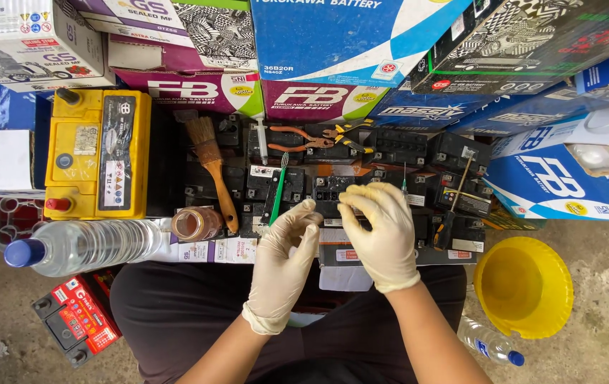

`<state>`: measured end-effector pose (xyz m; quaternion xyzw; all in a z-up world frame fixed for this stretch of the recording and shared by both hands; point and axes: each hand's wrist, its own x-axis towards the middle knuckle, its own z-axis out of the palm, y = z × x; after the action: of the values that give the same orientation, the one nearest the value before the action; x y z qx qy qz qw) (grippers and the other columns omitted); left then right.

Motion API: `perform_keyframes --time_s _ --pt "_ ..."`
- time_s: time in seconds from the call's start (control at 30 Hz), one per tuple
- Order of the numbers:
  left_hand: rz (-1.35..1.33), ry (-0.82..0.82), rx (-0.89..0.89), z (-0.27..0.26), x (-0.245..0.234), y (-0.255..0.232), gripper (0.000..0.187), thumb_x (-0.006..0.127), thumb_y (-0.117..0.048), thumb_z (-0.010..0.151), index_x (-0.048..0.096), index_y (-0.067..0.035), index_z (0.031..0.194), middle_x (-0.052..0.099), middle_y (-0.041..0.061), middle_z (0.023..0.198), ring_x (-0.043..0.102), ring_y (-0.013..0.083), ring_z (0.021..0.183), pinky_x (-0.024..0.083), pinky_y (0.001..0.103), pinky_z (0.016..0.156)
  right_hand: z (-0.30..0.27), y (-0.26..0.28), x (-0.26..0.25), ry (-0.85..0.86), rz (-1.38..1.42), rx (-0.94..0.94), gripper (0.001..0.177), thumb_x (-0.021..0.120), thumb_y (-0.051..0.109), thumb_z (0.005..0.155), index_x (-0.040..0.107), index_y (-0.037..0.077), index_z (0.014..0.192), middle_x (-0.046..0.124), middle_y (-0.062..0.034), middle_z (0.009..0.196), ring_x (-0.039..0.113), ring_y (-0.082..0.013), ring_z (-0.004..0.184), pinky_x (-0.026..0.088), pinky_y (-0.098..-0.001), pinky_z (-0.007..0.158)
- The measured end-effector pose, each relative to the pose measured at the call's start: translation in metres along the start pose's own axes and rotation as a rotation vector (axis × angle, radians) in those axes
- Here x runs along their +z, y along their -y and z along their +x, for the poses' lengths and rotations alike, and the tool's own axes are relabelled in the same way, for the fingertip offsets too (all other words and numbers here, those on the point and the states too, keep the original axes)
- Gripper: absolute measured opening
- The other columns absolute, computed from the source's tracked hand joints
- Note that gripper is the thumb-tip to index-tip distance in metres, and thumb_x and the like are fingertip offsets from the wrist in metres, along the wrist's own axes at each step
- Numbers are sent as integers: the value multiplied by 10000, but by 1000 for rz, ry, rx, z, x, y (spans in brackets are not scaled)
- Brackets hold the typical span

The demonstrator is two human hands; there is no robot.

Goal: Servicing lead-acid batteries by adding or removing liquid using a syringe

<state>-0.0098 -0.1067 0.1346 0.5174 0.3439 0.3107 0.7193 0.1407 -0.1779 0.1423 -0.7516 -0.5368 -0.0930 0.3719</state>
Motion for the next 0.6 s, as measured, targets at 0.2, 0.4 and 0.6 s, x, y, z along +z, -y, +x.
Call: perform_keyframes --time_s 0.2,0.4,0.6 --pt "565 -69 293 13 -15 7 383 772 -135 902 742 -141 1284 706 107 1148 690 219 980 559 287 804 4 -22 18 26 -91 -30 94 851 173 844 797 196 917 724 -22 975 655 -283 1014 540 -410 919" --pt "771 -36 404 21 -18 38 384 800 -202 885 754 -211 1266 739 72 1086 723 268 1054 576 370 893 7 -22 14 64 -87 8 100 854 191 836 794 202 915 716 -26 970 651 -289 1018 540 -414 909" --pt "697 -54 376 31 -31 26 339 670 -16 932 758 -112 1245 750 134 1085 712 303 1067 569 374 919 7 -23 11 52 -138 -88 64 851 199 861 811 211 909 716 -25 968 656 -273 1003 557 -391 886"
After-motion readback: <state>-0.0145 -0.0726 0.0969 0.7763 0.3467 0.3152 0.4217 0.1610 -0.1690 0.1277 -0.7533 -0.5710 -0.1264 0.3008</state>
